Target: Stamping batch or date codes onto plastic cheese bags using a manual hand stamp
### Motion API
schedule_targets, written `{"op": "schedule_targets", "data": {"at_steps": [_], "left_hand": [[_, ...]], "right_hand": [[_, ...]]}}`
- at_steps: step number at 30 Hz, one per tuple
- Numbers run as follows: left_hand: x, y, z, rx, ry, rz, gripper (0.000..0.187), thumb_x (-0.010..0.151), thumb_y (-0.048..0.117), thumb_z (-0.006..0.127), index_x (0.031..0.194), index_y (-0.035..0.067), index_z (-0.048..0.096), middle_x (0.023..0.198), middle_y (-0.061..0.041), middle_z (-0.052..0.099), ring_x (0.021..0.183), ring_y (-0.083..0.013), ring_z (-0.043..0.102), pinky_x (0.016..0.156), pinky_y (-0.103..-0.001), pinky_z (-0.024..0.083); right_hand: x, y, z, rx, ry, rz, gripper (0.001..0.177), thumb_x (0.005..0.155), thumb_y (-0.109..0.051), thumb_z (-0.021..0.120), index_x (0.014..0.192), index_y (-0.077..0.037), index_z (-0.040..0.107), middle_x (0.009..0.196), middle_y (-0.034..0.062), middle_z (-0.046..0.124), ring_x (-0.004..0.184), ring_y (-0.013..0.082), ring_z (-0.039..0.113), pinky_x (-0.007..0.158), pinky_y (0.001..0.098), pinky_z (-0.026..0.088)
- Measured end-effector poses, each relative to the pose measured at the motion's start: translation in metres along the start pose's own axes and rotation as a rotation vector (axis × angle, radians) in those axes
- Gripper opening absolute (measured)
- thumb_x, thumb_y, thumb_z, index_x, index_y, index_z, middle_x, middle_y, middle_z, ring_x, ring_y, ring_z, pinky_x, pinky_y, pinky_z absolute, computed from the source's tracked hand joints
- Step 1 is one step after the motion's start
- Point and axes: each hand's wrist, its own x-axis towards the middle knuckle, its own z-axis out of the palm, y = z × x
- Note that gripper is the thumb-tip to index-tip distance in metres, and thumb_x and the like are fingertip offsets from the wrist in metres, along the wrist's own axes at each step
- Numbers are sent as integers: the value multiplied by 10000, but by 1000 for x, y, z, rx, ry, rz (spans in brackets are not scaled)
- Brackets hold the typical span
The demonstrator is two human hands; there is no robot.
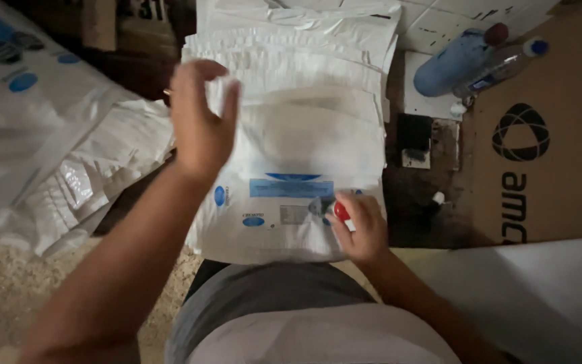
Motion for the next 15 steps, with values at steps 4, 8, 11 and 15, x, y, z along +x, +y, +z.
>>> {"op": "schedule_targets", "data": {"at_steps": [4, 8, 11, 15], "left_hand": [[-33, 40, 12, -122, -338, 27, 431, 785, 64, 837, 1178, 153, 686, 934, -59, 719, 900, -303, 711, 831, -419, 556], [-36, 62, -11, -95, -1167, 197, 260, 854, 160, 774, 1094, 83, 714, 988, -157, 759, 883, -399, 727, 814, -531, 582], [-46, 57, -17, 111, -1488, 148, 278, 877, 205, 791, 1136, 136, 718, 1127, -97, 734, 1059, -351, 700, 921, -486, 560], [-61, 52, -26, 292, -1616, 93, 511, 854, 302, 828, 1313, 159, 655, 1361, -86, 626, 1313, -364, 551, 1084, -507, 470]], "right_hand": [[17, -7, 2, -14, 154, -4, 461, 862, -304, 804, 1256, -85, 707, 981, 65, 641, 872, 252, 660, 835, 352, 560], [18, -4, 1, -37, 94, 68, 475, 836, -331, 836, 1254, -143, 710, 940, 45, 616, 858, 247, 669, 778, 349, 567], [12, -7, -1, 25, 98, 33, 474, 833, -288, 836, 1263, -133, 709, 961, 50, 628, 863, 255, 667, 808, 355, 555], [35, -1, -8, 189, -24, 145, 396, 909, -167, 776, 1270, -40, 672, 893, 156, 650, 798, 324, 671, 735, 419, 564]]}}
